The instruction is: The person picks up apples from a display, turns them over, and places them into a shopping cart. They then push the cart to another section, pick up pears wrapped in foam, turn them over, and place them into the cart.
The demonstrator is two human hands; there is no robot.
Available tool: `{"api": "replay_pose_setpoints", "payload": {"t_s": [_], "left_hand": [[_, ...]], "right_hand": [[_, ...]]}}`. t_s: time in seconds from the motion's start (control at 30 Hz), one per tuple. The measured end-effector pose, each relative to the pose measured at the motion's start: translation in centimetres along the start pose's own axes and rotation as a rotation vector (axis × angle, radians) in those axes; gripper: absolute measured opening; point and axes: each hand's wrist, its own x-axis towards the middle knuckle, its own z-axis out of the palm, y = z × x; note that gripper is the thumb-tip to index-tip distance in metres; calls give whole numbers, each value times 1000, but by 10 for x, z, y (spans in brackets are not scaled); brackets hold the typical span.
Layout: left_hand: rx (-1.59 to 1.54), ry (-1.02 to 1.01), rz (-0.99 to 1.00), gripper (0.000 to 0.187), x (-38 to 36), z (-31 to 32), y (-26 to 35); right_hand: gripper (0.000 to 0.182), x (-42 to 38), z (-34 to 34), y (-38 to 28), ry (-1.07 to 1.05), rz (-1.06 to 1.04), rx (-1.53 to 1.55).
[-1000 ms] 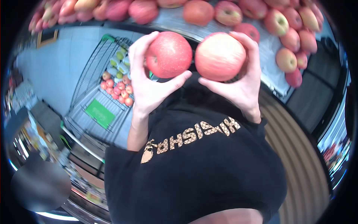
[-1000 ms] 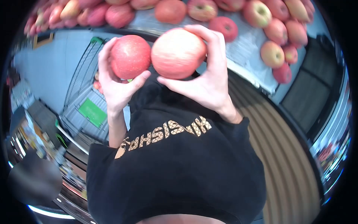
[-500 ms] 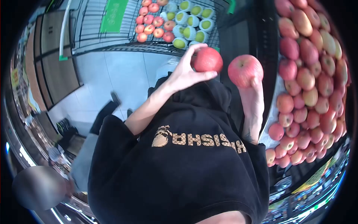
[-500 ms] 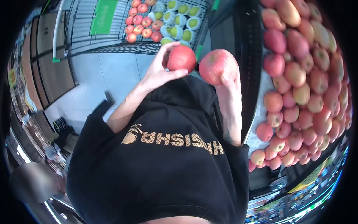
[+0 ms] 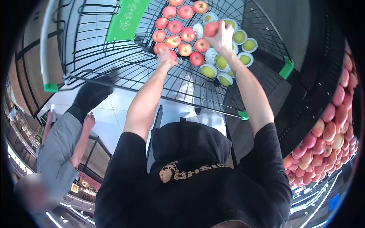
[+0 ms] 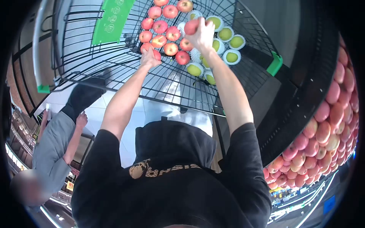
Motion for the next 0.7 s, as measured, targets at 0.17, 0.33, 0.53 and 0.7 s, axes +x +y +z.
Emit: {"api": "replay_pose_setpoints", "payload": {"t_s": [0.17, 0.33, 0.53, 0.7], "left_hand": [[33, -114, 71, 93, 29, 8, -10], [139, -92, 154, 97, 49, 21, -10], [117, 72, 207, 84, 52, 44, -8], [162, 188, 213, 72, 53, 53, -4]], "right_hand": [[82, 22, 47, 0, -139, 29, -145], [82, -25, 74, 9, -251, 39, -161], [80, 4, 86, 0, -36, 0, -18], [82, 57, 101, 0, 31, 61, -87]]}}
